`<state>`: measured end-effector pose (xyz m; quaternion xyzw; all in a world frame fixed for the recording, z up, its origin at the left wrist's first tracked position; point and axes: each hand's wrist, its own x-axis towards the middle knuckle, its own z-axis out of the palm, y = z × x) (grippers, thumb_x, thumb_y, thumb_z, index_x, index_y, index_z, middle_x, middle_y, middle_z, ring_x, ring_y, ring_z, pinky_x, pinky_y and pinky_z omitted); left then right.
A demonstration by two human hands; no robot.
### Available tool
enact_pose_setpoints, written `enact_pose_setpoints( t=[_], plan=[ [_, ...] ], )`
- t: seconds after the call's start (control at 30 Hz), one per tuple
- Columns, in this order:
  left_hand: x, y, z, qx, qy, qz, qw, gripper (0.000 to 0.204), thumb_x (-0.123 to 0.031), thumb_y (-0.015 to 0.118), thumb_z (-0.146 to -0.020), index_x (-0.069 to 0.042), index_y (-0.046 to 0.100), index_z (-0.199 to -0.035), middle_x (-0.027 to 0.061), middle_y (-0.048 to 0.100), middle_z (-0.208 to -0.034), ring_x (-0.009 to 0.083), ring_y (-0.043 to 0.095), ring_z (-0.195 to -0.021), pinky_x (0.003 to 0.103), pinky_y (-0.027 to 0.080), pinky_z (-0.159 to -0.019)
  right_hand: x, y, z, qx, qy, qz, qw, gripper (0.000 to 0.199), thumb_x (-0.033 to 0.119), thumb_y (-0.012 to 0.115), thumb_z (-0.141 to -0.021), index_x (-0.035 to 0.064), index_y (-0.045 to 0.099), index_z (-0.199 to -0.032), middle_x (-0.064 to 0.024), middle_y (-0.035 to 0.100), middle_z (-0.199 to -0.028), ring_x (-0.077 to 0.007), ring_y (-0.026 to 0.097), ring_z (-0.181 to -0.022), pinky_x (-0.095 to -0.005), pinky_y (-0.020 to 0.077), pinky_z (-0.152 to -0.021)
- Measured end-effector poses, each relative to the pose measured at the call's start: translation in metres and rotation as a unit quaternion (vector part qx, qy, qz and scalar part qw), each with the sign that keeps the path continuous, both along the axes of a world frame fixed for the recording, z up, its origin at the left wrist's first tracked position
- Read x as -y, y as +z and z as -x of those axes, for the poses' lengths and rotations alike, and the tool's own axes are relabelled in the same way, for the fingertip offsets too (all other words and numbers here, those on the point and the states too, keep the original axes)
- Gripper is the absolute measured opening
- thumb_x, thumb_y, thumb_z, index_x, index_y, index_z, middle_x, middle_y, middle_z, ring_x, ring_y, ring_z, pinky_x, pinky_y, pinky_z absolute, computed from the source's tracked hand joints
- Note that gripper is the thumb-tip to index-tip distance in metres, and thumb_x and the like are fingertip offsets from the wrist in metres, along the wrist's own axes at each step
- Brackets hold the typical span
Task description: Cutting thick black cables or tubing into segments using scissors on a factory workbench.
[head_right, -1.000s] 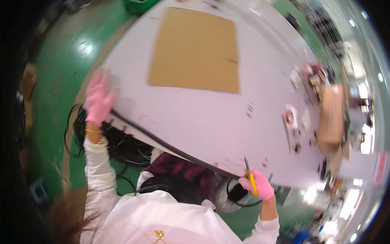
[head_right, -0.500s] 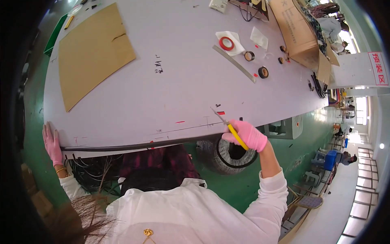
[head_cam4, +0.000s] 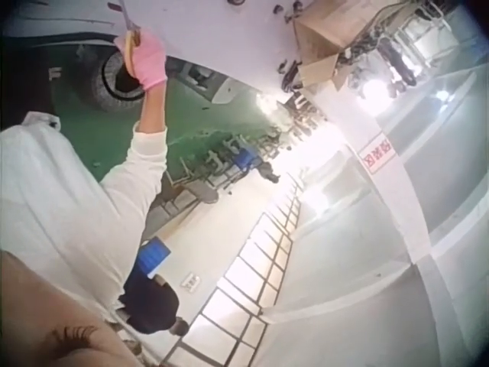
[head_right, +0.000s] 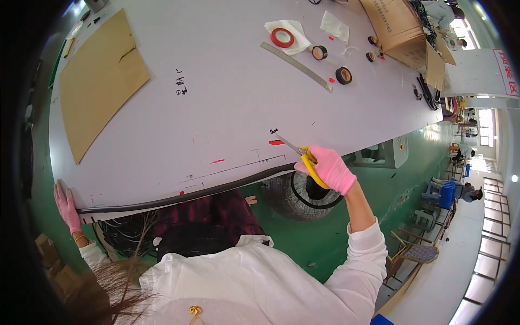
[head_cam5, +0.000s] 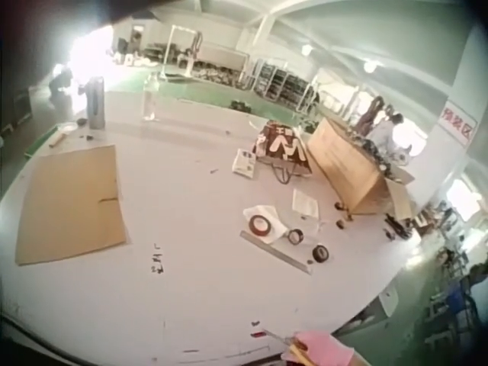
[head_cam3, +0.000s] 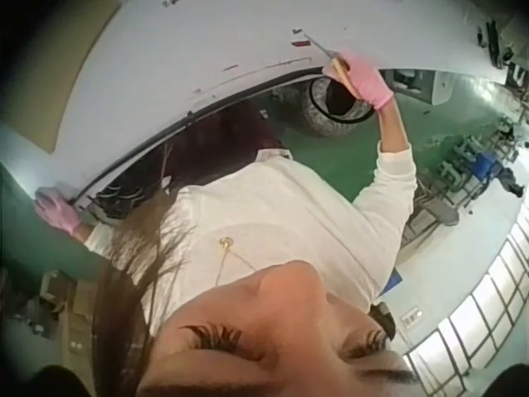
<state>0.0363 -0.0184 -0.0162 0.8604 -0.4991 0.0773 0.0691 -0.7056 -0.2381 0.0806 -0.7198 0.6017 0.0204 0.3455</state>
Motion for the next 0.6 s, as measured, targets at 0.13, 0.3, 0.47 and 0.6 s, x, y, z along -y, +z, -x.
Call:
enact_pose_setpoints(
  t=[0.13, 0.3, 0.47, 0.6],
  plan=[
    [-0.002, 0.002, -0.001, -0.003, 0.0, 0.0, 1.0, 0.053, -0.035, 0.044, -0.099, -0.013, 0.038, -0.147, 0.0146, 0.033, -0.152, 0.0293, 0.028, -0.141, 0.039, 0.022, -0.115, -0.004, 0.001, -0.017, -0.058, 0.01, 0.028, 0.998, 0.032, 0.022, 0.076, -0.08, -0.0014, 0.056, -0.087, -0.0128, 0.058, -0.07, -0.0257, 0.053, -0.061, -0.0336, 0.047, -0.062],
    [-0.001, 0.004, 0.002, -0.008, -0.003, 0.007, 1.0, 0.053, -0.034, 0.044, -0.099, -0.012, 0.039, -0.146, 0.0145, 0.034, -0.152, 0.0292, 0.029, -0.141, 0.039, 0.022, -0.115, -0.02, -0.007, -0.028, -0.15, 0.04, 0.083, 0.984, 0.025, 0.012, 0.068, -0.084, -0.0006, 0.054, -0.1, -0.0151, 0.061, -0.08, -0.0306, 0.057, -0.07, -0.0353, 0.0483, -0.066],
    [-0.001, 0.003, 0.001, 0.002, 0.0, 0.005, 1.0, 0.053, -0.034, 0.044, -0.099, -0.012, 0.039, -0.146, 0.0141, 0.035, -0.151, 0.029, 0.03, -0.14, 0.039, 0.022, -0.115, -0.018, -0.008, -0.024, -0.017, -0.02, 0.064, 0.998, 0.015, 0.006, 0.062, -0.085, 0.0013, 0.052, -0.094, -0.0116, 0.057, -0.076, -0.023, 0.056, -0.069, -0.0329, 0.0464, -0.065],
    [-0.001, 0.001, -0.001, 0.007, -0.017, 0.003, 1.0, 0.052, -0.034, 0.044, -0.099, -0.012, 0.039, -0.146, 0.0136, 0.036, -0.151, 0.0286, 0.03, -0.14, 0.039, 0.022, -0.115, -0.011, 0.002, -0.016, 0.108, -0.089, -0.104, 0.985, 0.018, 0.009, 0.066, -0.085, -0.0001, 0.053, -0.092, -0.0021, 0.051, -0.07, -0.0106, 0.048, -0.066, -0.0268, 0.0425, -0.061]
  ],
)
